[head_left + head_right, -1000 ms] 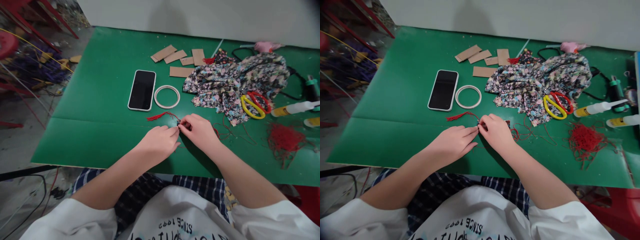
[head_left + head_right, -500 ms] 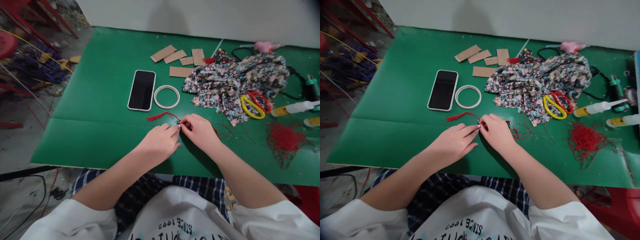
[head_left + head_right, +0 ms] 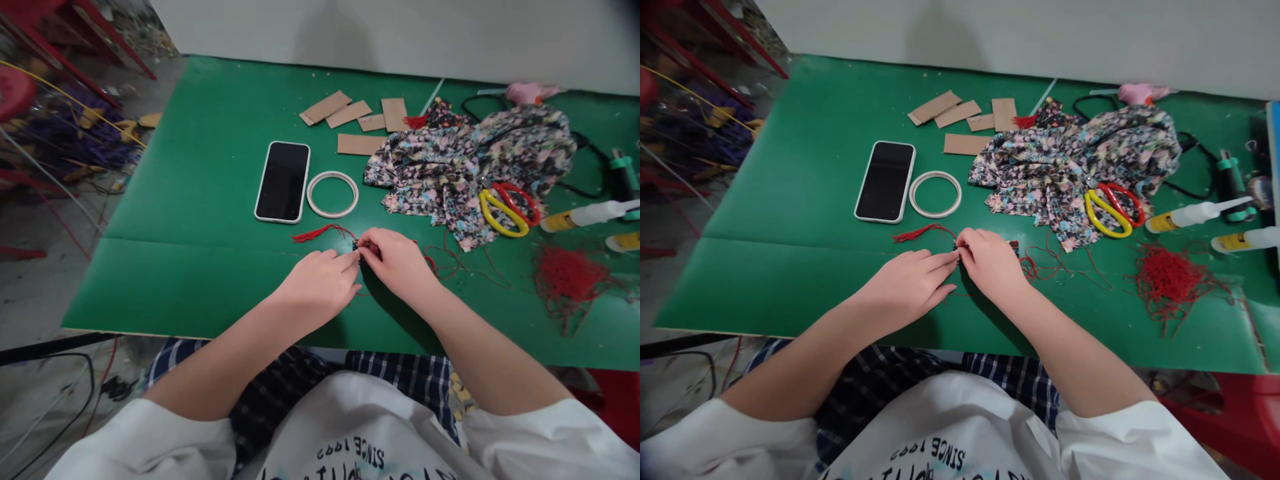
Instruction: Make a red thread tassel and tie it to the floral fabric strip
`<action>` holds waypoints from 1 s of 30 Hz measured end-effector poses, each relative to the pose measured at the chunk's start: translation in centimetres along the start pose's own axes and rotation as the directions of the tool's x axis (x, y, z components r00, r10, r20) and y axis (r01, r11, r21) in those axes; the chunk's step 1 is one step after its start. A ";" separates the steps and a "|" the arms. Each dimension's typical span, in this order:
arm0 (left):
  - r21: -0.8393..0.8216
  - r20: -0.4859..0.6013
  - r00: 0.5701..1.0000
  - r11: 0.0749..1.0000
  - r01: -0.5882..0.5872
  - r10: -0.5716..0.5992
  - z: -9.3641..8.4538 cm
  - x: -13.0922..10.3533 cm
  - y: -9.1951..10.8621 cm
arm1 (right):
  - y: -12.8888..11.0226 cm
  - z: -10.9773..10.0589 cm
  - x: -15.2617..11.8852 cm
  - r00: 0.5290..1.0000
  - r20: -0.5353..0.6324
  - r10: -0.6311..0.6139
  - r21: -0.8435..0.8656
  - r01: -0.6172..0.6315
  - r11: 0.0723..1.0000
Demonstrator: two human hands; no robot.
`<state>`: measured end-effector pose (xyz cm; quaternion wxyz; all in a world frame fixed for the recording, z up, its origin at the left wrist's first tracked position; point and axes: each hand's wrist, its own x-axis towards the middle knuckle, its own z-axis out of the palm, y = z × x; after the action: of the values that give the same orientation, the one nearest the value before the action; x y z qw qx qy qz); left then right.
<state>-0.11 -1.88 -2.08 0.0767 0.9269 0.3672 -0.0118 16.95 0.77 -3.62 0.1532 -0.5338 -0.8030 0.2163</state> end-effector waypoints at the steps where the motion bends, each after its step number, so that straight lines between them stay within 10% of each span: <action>1: -0.005 0.004 1.000 1.000 0.010 -0.010 0.0 0.1 0.0 | 0.1 -0.1 0.0 1.000 0.006 0.000 0.017 0.000 1.000; 16: 0.027 0.092 0.993 0.997 0.068 -0.070 -0.9 0.3 0.3 | 1.5 -1.7 0.6 0.991 0.121 0.055 0.252 -0.085 0.964; 30: 0.037 0.086 0.994 0.997 0.062 -0.065 -0.7 0.0 0.8 | 0.4 -1.2 0.4 0.997 0.058 0.050 0.096 -0.056 0.994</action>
<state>0.44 -2.35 -1.28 0.0764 0.9145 0.3925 -0.0612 17.70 1.47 -2.83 0.1508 -0.5406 -0.7810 0.2739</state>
